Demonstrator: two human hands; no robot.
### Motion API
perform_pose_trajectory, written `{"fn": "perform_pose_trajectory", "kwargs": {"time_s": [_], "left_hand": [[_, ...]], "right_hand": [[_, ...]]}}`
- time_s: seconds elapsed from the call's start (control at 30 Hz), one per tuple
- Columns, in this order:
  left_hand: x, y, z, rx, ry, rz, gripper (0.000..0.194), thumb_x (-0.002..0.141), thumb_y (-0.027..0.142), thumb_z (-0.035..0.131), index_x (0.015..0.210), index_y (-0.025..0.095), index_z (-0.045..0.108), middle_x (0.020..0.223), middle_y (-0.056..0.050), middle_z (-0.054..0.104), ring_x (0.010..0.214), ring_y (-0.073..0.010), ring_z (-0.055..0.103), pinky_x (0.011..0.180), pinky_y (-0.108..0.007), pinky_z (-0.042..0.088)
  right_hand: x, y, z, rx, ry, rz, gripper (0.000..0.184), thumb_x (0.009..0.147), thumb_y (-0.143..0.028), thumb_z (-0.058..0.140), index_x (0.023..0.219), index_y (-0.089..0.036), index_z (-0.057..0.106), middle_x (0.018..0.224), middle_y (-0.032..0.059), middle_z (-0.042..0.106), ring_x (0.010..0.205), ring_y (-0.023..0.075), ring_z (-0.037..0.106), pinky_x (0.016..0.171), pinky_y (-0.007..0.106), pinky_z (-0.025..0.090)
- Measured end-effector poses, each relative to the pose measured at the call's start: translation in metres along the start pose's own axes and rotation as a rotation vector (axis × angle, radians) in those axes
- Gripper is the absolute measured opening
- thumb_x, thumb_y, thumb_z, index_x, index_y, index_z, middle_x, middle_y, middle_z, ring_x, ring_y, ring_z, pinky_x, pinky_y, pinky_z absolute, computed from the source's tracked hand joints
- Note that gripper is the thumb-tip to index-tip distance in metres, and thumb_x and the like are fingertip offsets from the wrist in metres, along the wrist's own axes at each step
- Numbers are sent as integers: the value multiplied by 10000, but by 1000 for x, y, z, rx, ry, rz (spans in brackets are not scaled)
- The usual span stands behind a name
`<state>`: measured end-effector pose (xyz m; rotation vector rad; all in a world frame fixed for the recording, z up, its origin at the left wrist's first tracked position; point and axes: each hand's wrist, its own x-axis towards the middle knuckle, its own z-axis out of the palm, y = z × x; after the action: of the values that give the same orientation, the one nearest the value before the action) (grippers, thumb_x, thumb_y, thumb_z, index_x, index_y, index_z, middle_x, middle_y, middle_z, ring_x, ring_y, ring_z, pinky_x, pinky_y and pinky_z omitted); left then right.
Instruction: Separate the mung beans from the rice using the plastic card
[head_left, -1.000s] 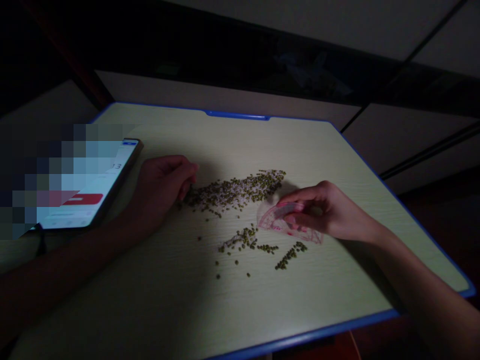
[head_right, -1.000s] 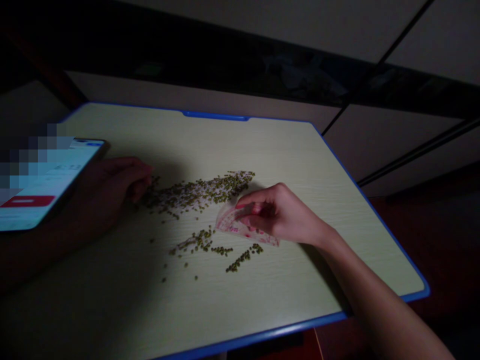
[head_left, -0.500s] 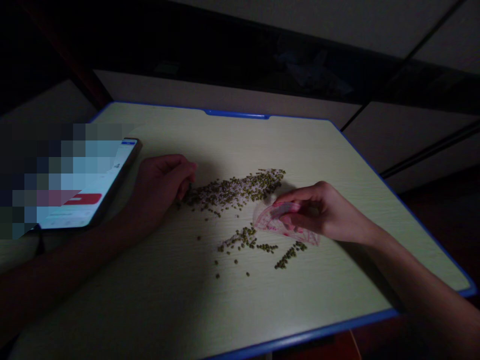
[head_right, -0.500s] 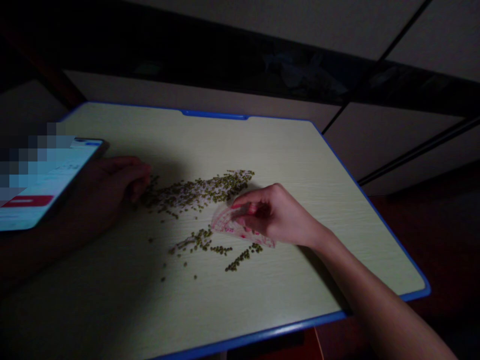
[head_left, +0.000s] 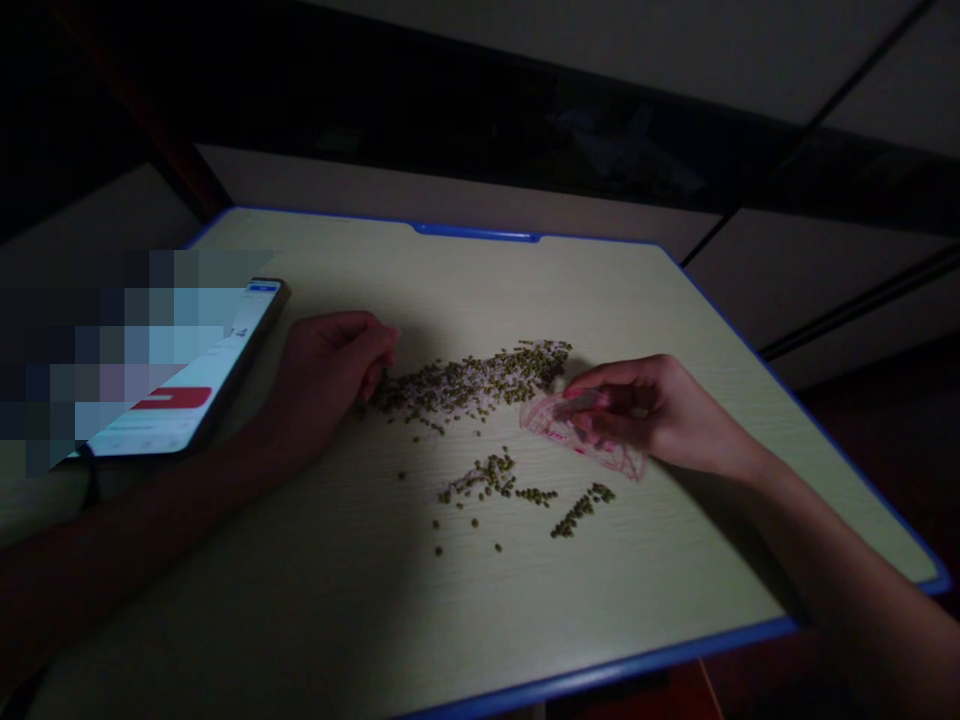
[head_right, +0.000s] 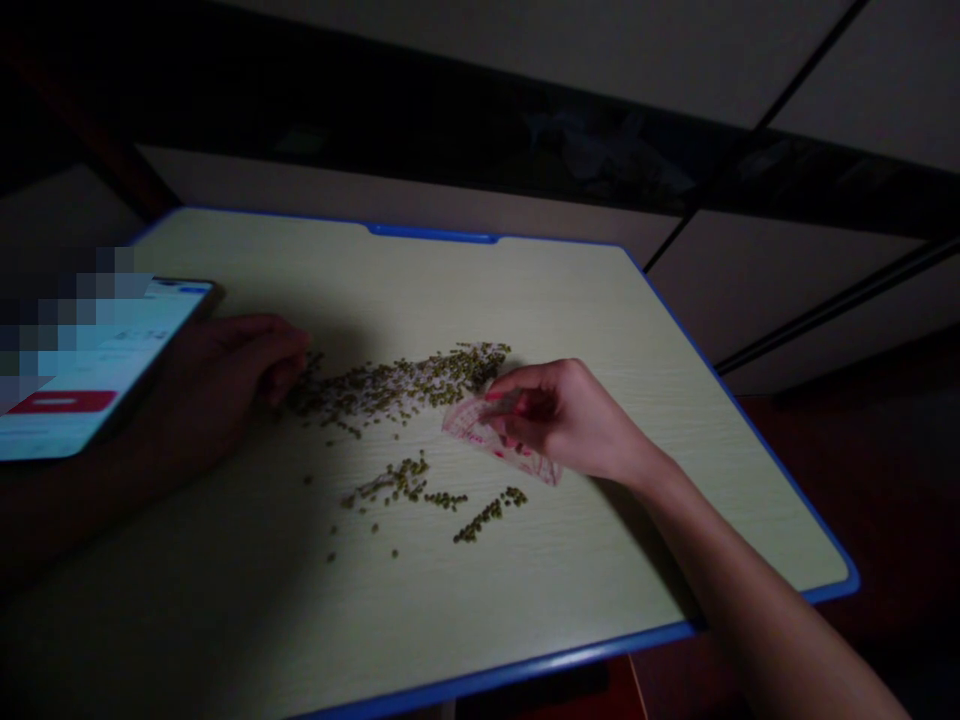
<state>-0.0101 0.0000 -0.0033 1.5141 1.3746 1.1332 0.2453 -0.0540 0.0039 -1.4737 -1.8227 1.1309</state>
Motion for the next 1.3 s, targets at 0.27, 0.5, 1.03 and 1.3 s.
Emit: {"fn": "perform_pose_trajectory", "kwargs": {"time_s": [0.27, 0.5, 1.03, 1.3], "left_hand": [[1, -2, 1, -2, 1, -14, 230, 659, 237, 524, 442, 173, 486, 340, 57, 395, 325, -47, 340, 352, -182, 248], [2, -4, -1, 9, 4, -21, 222, 650, 253, 529, 447, 172, 492, 345, 54, 401, 329, -50, 340, 347, -181, 249], [0, -1, -1, 15, 1, -22, 226, 646, 264, 527, 442, 177, 482, 334, 58, 390, 325, -51, 337, 349, -180, 250], [1, -3, 0, 1, 8, -18, 231, 616, 297, 528, 424, 182, 471, 339, 60, 393, 329, -50, 345, 348, -175, 256]], "right_hand": [[1, 3, 5, 25, -12, -24, 171, 667, -182, 625, 823, -113, 633, 584, 28, 645, 467, 103, 567, 435, 227, 454], [2, 2, 5, 59, -5, -1, 158, 653, -153, 631, 807, -118, 628, 564, 22, 643, 463, 113, 577, 442, 234, 457], [-4, 4, -24, -373, 318, -254, 175, 782, -205, 587, 915, -186, 698, 833, 55, 720, 701, 167, 635, 588, 279, 460], [-2, 8, -25, -503, 298, -291, 214, 797, -184, 556, 941, -242, 704, 835, 32, 715, 645, 153, 602, 478, 244, 399]]}}
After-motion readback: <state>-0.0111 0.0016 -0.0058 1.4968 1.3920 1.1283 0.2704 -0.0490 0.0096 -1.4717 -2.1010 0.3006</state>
